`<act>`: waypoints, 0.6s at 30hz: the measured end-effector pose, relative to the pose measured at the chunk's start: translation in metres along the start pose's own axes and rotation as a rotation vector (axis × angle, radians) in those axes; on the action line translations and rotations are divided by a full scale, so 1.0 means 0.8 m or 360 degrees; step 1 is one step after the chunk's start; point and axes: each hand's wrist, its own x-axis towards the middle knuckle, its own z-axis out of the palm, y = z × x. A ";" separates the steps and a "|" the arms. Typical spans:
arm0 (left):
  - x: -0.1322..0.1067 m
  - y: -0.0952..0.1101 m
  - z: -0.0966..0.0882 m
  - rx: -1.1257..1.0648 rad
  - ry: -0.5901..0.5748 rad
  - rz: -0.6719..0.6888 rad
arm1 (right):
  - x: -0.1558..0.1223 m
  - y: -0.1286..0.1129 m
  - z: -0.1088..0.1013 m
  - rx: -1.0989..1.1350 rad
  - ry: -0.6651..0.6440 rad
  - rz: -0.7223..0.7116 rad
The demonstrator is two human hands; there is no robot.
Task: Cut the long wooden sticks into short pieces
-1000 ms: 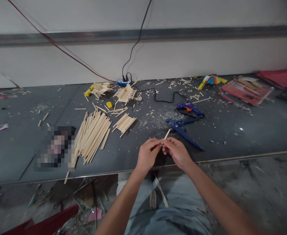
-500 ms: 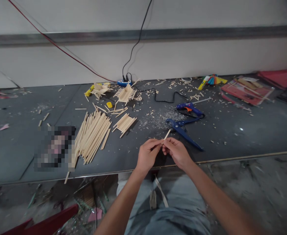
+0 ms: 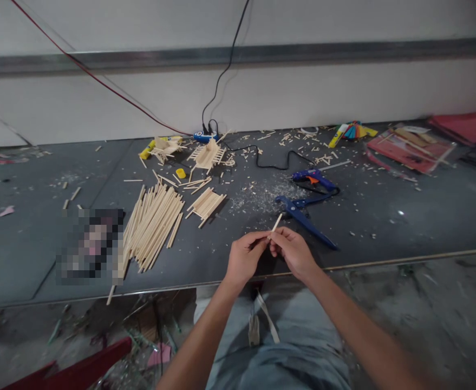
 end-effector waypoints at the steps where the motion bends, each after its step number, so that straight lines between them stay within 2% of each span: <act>1: 0.000 0.000 0.000 -0.0017 -0.0004 -0.0031 | 0.000 0.000 0.000 -0.0002 0.0000 0.0001; 12: 0.000 0.005 -0.005 -0.0350 0.0109 -0.0174 | 0.003 -0.025 0.021 -0.0100 -0.0031 0.0004; 18: 0.000 0.012 -0.003 -0.0418 0.0025 -0.0247 | 0.002 -0.034 0.027 -0.0205 -0.0045 -0.0009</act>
